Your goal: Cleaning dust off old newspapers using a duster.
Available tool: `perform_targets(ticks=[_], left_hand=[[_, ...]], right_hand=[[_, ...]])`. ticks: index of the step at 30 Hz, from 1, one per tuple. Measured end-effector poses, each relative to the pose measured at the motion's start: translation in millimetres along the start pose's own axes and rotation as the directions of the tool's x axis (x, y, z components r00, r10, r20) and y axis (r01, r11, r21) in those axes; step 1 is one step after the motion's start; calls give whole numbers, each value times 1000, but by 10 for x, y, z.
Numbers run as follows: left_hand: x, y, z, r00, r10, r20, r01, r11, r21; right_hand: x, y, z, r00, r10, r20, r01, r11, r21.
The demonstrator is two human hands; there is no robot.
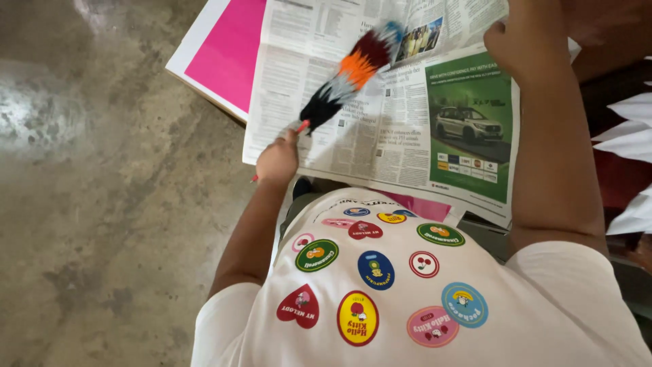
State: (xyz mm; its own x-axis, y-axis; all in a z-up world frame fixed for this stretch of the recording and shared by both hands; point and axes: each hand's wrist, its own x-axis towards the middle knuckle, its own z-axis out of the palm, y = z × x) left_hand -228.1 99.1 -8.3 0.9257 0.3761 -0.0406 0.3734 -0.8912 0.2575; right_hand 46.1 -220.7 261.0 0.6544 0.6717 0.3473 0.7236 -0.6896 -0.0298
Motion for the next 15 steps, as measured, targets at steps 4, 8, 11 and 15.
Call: perform_targets(ticks=[4,8,11,15], left_hand=[[1,-504,-148,980,-137,144,163,967,-194],[-137,-1186,43,935,-330,129,329,944,30],[-130,-1233,-152,916,-390,90,394,919,-29],[119,-416,-787,967,-241,85,252,955,-157]], right_hand=[[-88,20,-90,998,-50,-48,50,999,-2],[-178,-30,-179,997,-35,-65,40,996,79],[-212,-84,-239,999,-7,-54,13,993,121],[-172,-51,-127,998,-35,-60,39,997,63]])
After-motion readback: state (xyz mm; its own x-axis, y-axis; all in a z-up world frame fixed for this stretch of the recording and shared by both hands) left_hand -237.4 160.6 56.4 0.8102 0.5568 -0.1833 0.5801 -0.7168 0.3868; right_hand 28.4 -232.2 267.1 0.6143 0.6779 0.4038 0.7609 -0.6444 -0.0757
